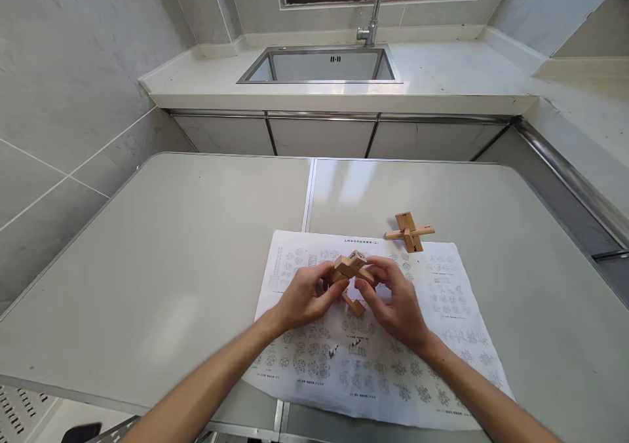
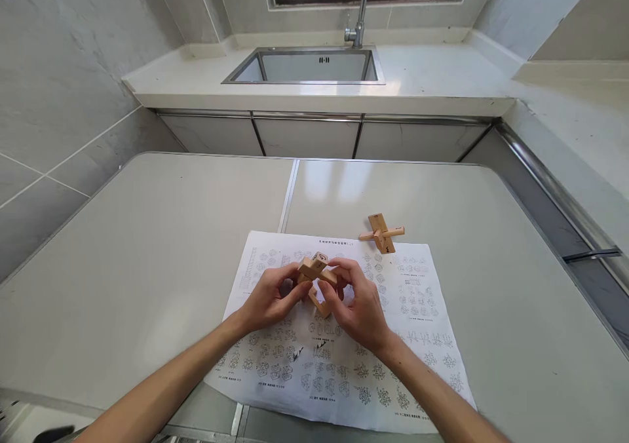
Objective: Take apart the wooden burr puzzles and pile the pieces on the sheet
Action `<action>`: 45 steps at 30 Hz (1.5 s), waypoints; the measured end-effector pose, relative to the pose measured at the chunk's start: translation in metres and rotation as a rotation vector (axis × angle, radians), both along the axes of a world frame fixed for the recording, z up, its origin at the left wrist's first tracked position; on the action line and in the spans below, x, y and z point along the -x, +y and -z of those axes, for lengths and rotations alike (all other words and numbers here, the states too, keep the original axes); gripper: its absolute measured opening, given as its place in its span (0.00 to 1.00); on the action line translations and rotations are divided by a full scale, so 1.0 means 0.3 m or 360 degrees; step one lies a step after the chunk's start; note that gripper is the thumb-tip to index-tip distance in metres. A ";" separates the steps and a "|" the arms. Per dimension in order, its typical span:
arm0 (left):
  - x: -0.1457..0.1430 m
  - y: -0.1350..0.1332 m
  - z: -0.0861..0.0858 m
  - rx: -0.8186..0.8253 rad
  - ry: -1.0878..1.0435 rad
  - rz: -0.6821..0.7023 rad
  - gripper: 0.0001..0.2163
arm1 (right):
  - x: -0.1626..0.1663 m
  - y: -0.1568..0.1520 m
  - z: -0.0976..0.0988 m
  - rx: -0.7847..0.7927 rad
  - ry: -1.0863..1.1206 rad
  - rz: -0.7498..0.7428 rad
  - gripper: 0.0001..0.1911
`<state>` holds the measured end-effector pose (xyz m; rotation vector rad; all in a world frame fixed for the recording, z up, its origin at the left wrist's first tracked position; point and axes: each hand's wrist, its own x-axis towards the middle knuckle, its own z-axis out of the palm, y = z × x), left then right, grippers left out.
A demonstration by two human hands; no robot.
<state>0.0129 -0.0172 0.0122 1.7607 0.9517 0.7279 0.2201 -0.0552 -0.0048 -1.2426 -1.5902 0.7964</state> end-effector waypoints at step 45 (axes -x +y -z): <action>-0.017 0.016 -0.015 -0.0138 -0.0172 -0.0192 0.11 | 0.019 -0.019 -0.032 0.0003 -0.0077 -0.0095 0.05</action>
